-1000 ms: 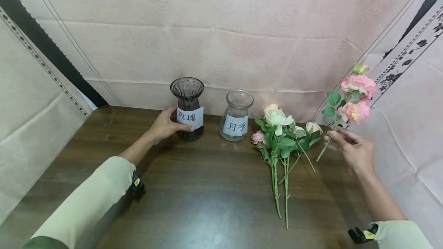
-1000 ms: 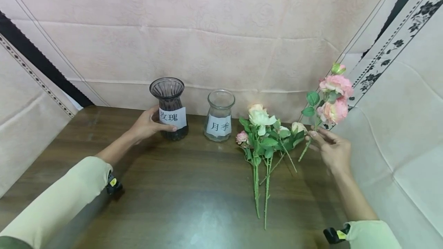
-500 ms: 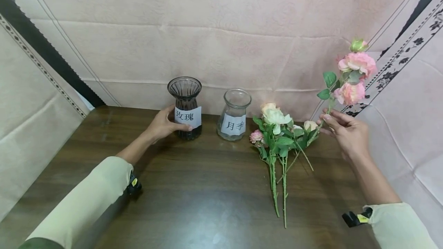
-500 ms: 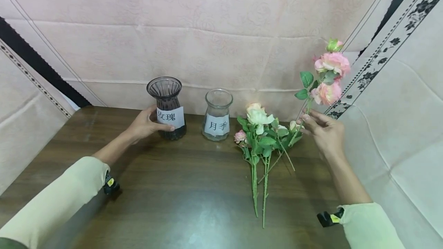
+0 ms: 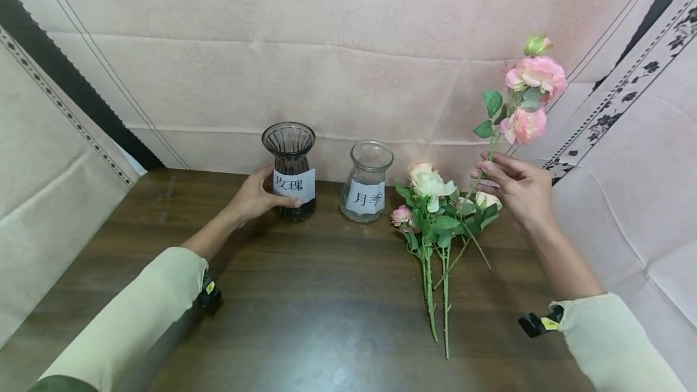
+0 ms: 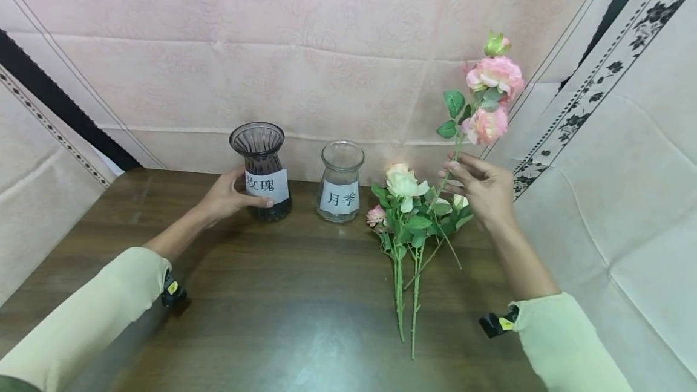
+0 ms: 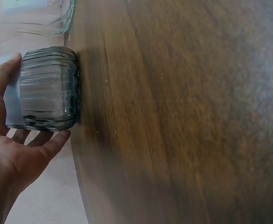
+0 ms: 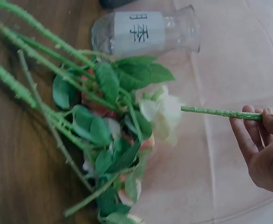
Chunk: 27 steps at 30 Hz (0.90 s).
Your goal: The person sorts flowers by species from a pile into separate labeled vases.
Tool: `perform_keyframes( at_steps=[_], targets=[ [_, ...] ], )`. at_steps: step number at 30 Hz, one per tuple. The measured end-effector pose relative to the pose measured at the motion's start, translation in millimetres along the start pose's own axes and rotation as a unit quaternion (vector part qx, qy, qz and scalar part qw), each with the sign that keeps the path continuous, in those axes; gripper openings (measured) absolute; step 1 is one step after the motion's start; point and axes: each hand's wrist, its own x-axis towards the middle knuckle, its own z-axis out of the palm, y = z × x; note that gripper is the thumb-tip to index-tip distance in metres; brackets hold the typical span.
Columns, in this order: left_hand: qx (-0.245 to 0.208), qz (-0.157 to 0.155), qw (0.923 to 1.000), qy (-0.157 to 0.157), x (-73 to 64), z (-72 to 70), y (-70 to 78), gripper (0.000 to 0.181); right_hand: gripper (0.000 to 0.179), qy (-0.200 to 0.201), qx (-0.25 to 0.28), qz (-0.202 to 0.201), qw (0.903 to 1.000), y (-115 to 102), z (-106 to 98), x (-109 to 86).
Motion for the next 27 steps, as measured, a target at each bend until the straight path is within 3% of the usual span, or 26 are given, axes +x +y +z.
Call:
perform_keyframes(
  at_steps=[10,19,27],
  targets=[
    [0.003,0.002,1.0000,-0.003,-0.4,-0.4,0.4,0.098,0.021,-0.025,-0.013,-0.013,0.9995,-6.2,40.7,12.9],
    [-0.001,0.005,1.0000,-0.005,-0.2,-1.1,-0.1,0.097,0.044,-0.047,-0.045,-0.025,0.9976,-9.7,79.0,28.2],
    [-0.002,0.005,1.0000,-0.006,0.1,-1.0,-0.5,0.097,0.043,-0.067,-0.061,-0.041,0.9950,-10.8,106.6,37.1]
  ],
)
